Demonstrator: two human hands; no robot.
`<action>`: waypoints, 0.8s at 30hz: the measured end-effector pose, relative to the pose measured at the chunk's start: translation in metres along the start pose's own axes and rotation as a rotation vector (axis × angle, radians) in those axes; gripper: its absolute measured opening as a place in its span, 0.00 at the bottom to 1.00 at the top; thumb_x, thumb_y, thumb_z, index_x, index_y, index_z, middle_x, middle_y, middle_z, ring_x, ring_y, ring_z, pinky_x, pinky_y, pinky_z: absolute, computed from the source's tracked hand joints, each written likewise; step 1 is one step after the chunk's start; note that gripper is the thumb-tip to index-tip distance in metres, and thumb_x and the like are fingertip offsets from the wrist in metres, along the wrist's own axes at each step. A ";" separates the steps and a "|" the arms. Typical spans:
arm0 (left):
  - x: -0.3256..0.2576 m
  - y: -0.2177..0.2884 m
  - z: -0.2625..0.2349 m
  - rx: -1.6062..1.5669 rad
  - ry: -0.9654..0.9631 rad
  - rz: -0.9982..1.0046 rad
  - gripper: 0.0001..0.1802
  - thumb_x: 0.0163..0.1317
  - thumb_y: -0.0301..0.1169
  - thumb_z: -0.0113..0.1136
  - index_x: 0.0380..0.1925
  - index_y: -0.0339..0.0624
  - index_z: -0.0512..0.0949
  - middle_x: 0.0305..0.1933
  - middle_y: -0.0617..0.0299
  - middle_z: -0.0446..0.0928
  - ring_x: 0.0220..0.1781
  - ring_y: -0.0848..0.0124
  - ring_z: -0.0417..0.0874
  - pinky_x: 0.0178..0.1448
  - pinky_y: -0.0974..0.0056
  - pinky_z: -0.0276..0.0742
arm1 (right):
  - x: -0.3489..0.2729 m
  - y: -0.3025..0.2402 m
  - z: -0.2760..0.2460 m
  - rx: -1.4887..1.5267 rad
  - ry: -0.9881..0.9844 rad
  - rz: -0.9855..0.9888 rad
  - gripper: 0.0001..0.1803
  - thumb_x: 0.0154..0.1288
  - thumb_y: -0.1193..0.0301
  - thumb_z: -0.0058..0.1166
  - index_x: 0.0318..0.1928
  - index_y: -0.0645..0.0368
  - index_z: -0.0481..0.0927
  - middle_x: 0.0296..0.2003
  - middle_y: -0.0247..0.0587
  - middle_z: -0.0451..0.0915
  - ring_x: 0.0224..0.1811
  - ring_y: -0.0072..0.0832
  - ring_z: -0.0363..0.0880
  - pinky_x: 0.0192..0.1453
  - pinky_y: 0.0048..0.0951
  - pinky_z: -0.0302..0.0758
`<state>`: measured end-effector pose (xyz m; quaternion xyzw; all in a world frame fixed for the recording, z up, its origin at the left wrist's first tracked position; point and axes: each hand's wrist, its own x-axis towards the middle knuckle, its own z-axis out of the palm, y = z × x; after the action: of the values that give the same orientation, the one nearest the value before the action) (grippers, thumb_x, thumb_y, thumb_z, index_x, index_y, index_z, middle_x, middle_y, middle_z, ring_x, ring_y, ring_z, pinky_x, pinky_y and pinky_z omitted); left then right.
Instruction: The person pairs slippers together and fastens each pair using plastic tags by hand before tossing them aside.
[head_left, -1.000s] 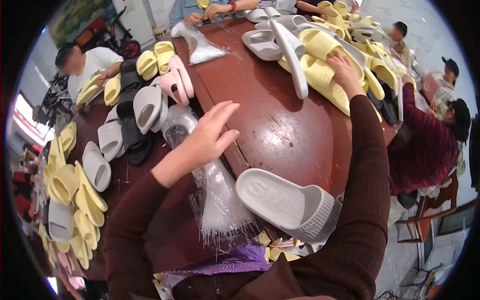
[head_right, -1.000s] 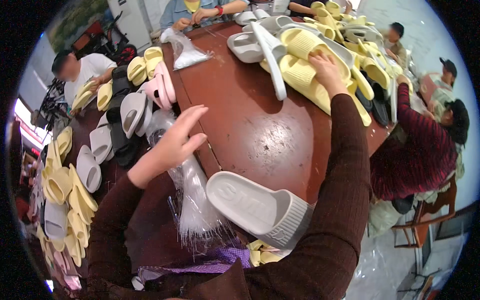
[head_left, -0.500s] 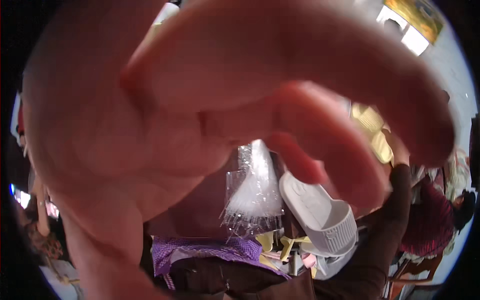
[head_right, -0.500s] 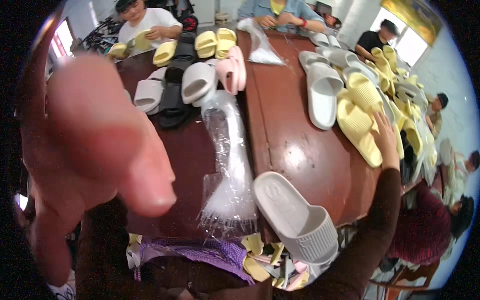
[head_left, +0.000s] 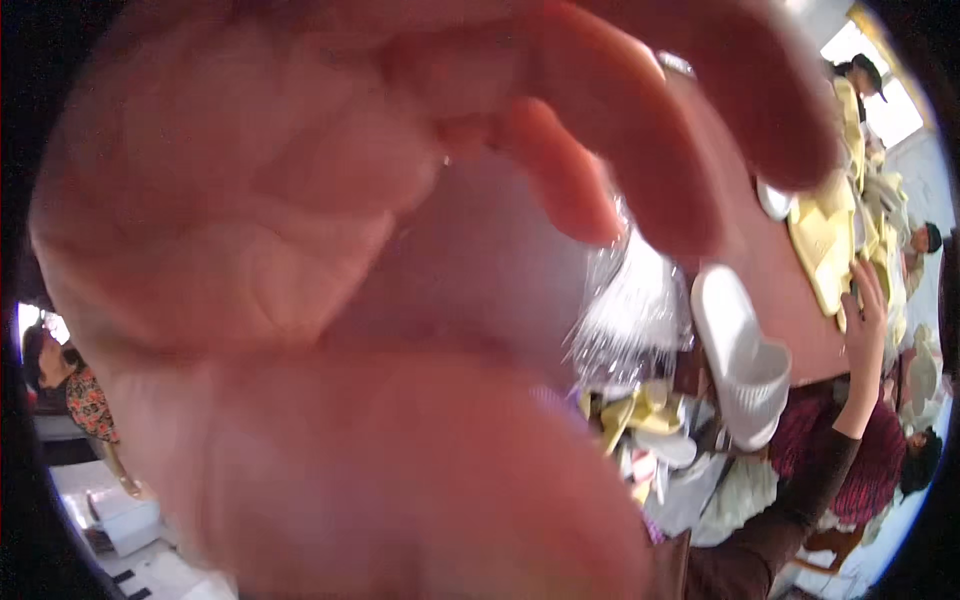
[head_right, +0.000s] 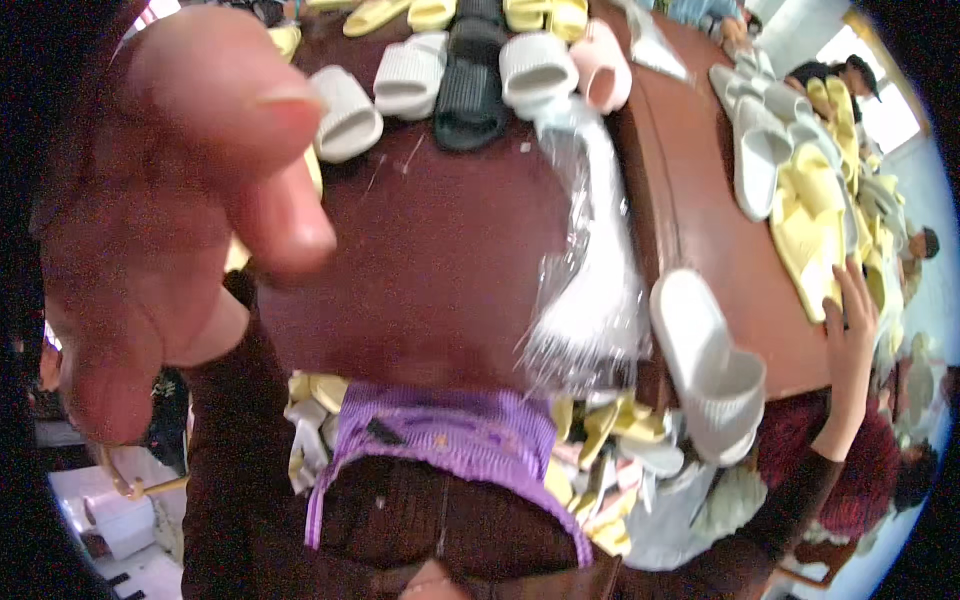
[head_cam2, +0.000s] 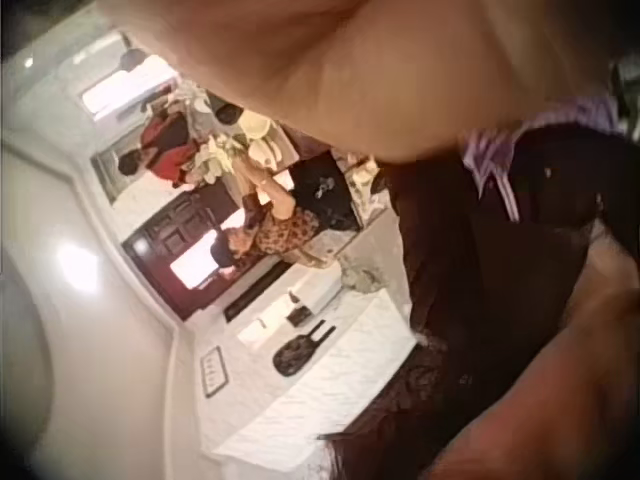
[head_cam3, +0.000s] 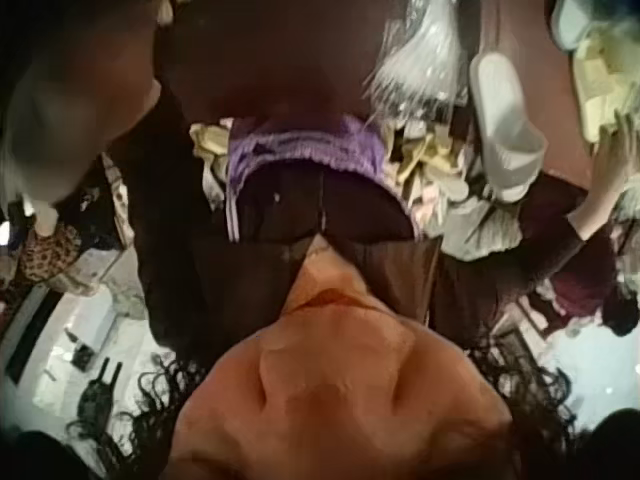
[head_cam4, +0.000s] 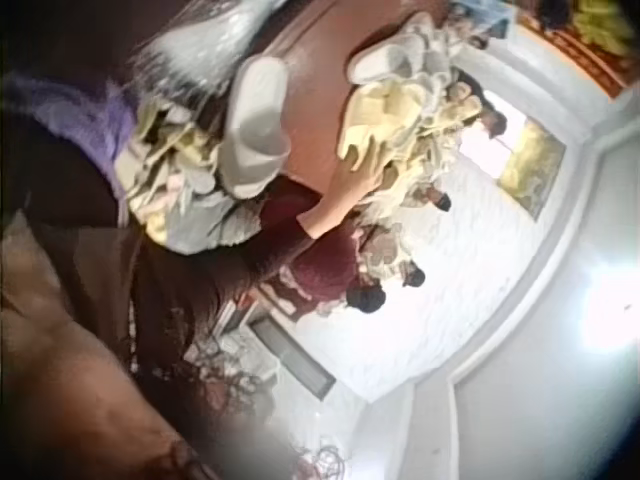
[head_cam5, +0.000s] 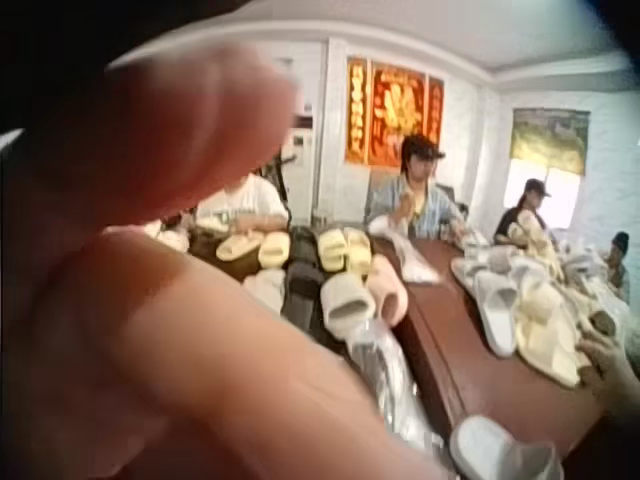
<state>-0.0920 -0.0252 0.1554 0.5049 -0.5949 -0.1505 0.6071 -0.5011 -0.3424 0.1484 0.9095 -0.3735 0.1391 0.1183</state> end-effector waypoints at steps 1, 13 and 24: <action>-0.022 0.008 -0.015 -0.006 -0.001 -0.024 0.39 0.58 0.38 0.63 0.65 0.32 0.58 0.52 0.45 0.74 0.47 0.65 0.77 0.52 0.65 0.73 | -0.010 -0.036 -0.011 -0.041 0.074 -0.068 0.21 0.61 0.79 0.48 0.56 0.61 0.74 0.60 0.48 0.70 0.64 0.38 0.67 0.66 0.33 0.62; -0.165 -0.140 -0.110 1.053 0.538 -0.352 0.24 0.55 0.32 0.63 0.47 0.29 0.70 0.46 0.44 0.72 0.47 0.52 0.73 0.52 0.57 0.71 | -0.078 -0.326 0.078 1.195 -0.320 -0.307 0.13 0.57 0.77 0.56 0.45 0.63 0.80 0.41 0.47 0.82 0.45 0.36 0.81 0.50 0.32 0.76; -0.153 -0.198 -0.111 1.177 0.572 -0.542 0.31 0.57 0.34 0.58 0.55 0.24 0.60 0.44 0.38 0.69 0.46 0.44 0.72 0.51 0.49 0.70 | -0.052 -0.430 0.117 1.373 -0.422 -0.668 0.11 0.60 0.76 0.56 0.44 0.65 0.80 0.37 0.43 0.83 0.39 0.30 0.82 0.45 0.27 0.77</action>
<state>0.0503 0.0550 -0.0649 0.8992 -0.2481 0.1889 0.3070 -0.2112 -0.0484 -0.0268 0.8503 0.0740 0.1202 -0.5070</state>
